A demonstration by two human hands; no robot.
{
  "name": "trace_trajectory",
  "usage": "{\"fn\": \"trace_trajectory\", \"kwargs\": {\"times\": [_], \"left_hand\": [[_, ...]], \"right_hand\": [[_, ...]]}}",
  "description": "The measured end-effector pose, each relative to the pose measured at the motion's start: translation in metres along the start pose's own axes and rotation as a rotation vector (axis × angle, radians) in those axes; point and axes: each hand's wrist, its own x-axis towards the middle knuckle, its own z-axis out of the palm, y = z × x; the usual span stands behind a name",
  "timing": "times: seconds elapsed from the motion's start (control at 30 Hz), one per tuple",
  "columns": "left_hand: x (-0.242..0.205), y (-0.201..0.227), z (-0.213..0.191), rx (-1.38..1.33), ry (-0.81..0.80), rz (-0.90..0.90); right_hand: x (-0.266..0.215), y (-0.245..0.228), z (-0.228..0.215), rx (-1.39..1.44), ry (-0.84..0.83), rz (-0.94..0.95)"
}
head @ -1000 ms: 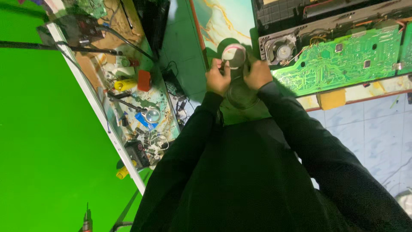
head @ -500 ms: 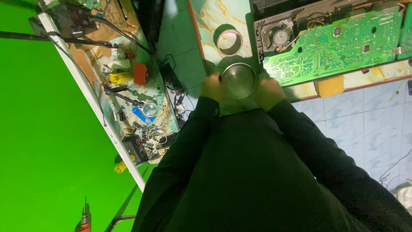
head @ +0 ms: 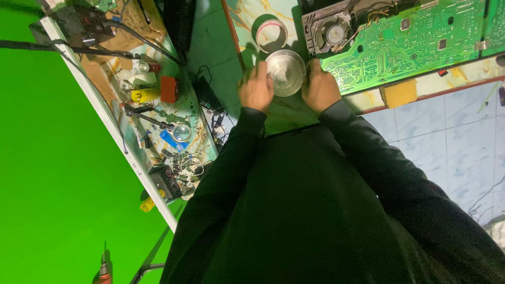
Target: The person works on a green circuit board placed on a cluttered workbench. They use a screwdriver to manipulate components on the board, then switch to pliers to cut a wire. The person also handles a small metal bowl and a small orange component during the process.
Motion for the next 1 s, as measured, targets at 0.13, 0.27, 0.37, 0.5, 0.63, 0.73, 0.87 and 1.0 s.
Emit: {"fn": "trace_trajectory", "kwargs": {"times": [0.13, 0.27, 0.37, 0.5, 0.63, 0.73, 0.87, 1.0], "left_hand": [[0.003, 0.008, 0.001, 0.131, -0.170, 0.214], [0.003, 0.008, 0.028, 0.156, -0.081, 0.461], [-0.005, 0.005, 0.033, 0.183, -0.093, 0.531], [-0.017, 0.003, 0.022, -0.042, -0.164, 0.523], [-0.015, 0.004, 0.021, -0.140, -0.034, 0.512], [-0.017, 0.007, 0.026, -0.254, -0.099, 0.423], [-0.011, 0.002, 0.026, -0.651, -0.473, 0.121], [-0.013, 0.002, 0.022, -0.671, -0.375, 0.169]], "right_hand": [[-0.009, 0.021, 0.022, -0.247, -0.186, 0.001], [-0.023, 0.065, 0.059, -0.364, -0.211, -0.099], [-0.027, 0.080, 0.070, -0.241, -0.095, -0.078], [-0.025, 0.056, 0.054, -0.195, 0.027, -0.139], [-0.015, 0.010, 0.019, 0.026, -0.030, 0.036], [-0.011, -0.003, 0.010, 0.190, 0.036, 0.064], [-0.010, 0.005, 0.015, 0.310, 0.109, 0.035], [-0.011, 0.017, 0.022, 0.442, 0.083, 0.233]]}}
